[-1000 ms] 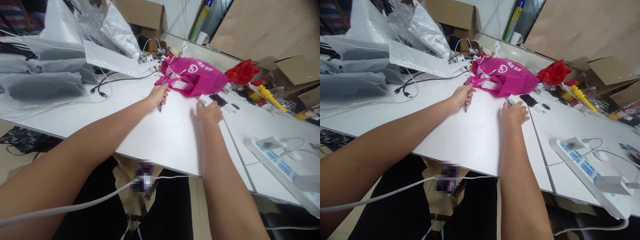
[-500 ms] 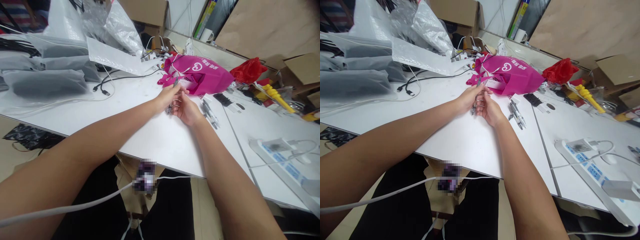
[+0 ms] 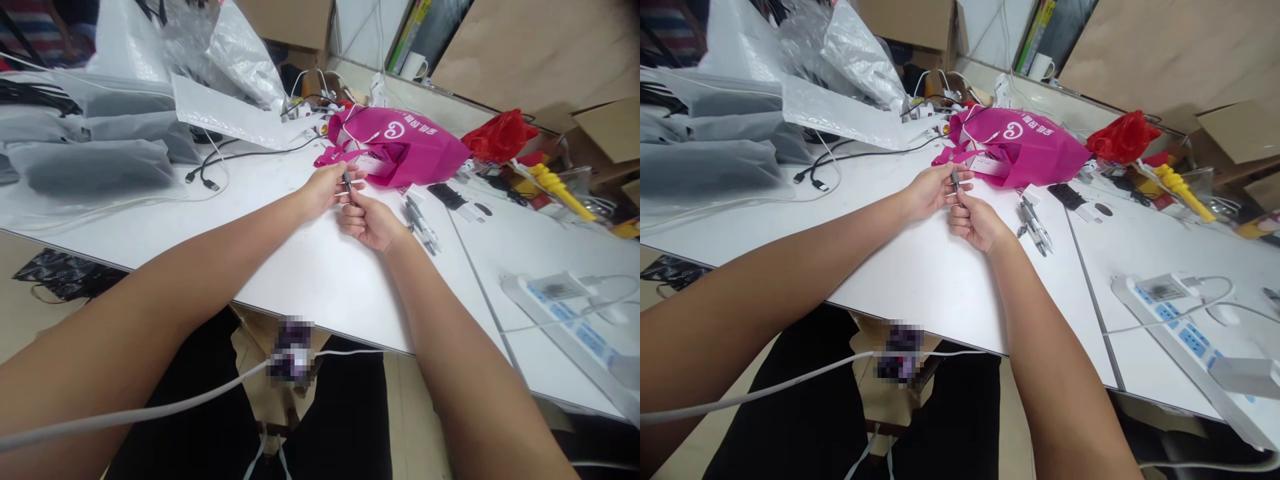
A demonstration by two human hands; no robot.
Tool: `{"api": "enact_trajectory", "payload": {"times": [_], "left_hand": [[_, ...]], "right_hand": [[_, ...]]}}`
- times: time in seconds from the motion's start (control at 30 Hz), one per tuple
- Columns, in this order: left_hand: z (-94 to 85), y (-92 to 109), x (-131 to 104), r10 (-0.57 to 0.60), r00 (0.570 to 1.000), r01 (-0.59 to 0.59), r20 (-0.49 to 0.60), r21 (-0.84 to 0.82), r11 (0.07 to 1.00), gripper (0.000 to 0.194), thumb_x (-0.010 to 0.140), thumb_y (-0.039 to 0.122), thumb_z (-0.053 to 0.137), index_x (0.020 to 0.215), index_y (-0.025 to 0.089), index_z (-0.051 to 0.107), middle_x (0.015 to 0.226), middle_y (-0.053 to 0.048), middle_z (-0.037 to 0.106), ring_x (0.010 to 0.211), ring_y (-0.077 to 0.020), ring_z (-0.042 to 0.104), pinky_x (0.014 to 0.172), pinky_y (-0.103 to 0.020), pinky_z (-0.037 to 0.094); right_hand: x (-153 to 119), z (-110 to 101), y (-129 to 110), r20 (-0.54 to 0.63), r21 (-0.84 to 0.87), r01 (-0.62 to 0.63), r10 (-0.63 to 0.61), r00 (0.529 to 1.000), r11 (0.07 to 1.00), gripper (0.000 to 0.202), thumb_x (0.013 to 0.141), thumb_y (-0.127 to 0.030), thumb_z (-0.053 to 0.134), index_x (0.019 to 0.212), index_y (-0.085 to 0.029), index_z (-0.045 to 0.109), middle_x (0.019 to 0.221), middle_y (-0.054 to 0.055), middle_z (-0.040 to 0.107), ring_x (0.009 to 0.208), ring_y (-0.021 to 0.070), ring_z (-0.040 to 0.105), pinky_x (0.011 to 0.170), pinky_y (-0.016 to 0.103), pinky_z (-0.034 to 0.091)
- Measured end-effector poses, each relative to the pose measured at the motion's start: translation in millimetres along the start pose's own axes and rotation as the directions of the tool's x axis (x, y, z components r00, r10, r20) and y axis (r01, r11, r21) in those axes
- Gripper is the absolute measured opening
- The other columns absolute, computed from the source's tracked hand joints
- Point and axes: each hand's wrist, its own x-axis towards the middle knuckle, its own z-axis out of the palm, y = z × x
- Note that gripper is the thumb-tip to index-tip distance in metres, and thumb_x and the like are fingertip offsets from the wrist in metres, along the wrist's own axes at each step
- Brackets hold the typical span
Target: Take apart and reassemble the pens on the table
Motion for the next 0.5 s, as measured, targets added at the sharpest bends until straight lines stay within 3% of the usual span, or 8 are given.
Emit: {"api": "enact_trajectory", "payload": {"times": [0.2, 0.33, 0.5], "left_hand": [[-0.1, 2.0, -3.2, 0.068, 0.997, -0.066, -0.024, 0.056, 0.996, 0.027, 0.124, 0.034, 0.055, 0.103, 0.020, 0.065, 0.114, -0.009, 0.087, 0.104, -0.0178, 0.083, 0.085, -0.027, 0.061], [0.5, 1.1, -1.5, 0.097, 0.990, -0.087, -0.105, 0.092, 0.992, 0.029, 0.118, 0.036, 0.072, 0.096, 0.021, 0.062, 0.102, -0.007, 0.085, 0.089, -0.0146, 0.078, 0.082, -0.025, 0.058], [1.3, 1.7, -2.7, 0.102, 0.988, -0.092, -0.114, 0.090, 0.992, 0.029, 0.117, 0.037, 0.073, 0.095, 0.020, 0.065, 0.104, -0.007, 0.084, 0.088, -0.0149, 0.076, 0.082, -0.026, 0.058]], "right_hand": [[4.1, 2.8, 5.7, -0.038, -0.090, 0.091, -0.095, 0.995, 0.992, 0.042, 0.121, -0.046, 0.060, 0.086, -0.025, 0.051, 0.062, -0.012, 0.026, 0.054, 0.0087, 0.011, 0.047, 0.018, 0.021], [9.4, 3.7, 10.3, -0.096, -0.166, 0.127, -0.144, 0.985, 0.978, 0.041, 0.119, -0.047, 0.066, 0.087, -0.025, 0.054, 0.060, -0.011, 0.035, 0.052, 0.0082, 0.016, 0.047, 0.019, 0.022], [9.6, 6.7, 9.0, -0.140, -0.174, 0.182, -0.208, 0.968, 0.968, 0.023, 0.118, -0.034, 0.069, 0.097, -0.025, 0.061, 0.069, -0.008, 0.053, 0.053, 0.0088, 0.034, 0.051, 0.019, 0.035]]}}
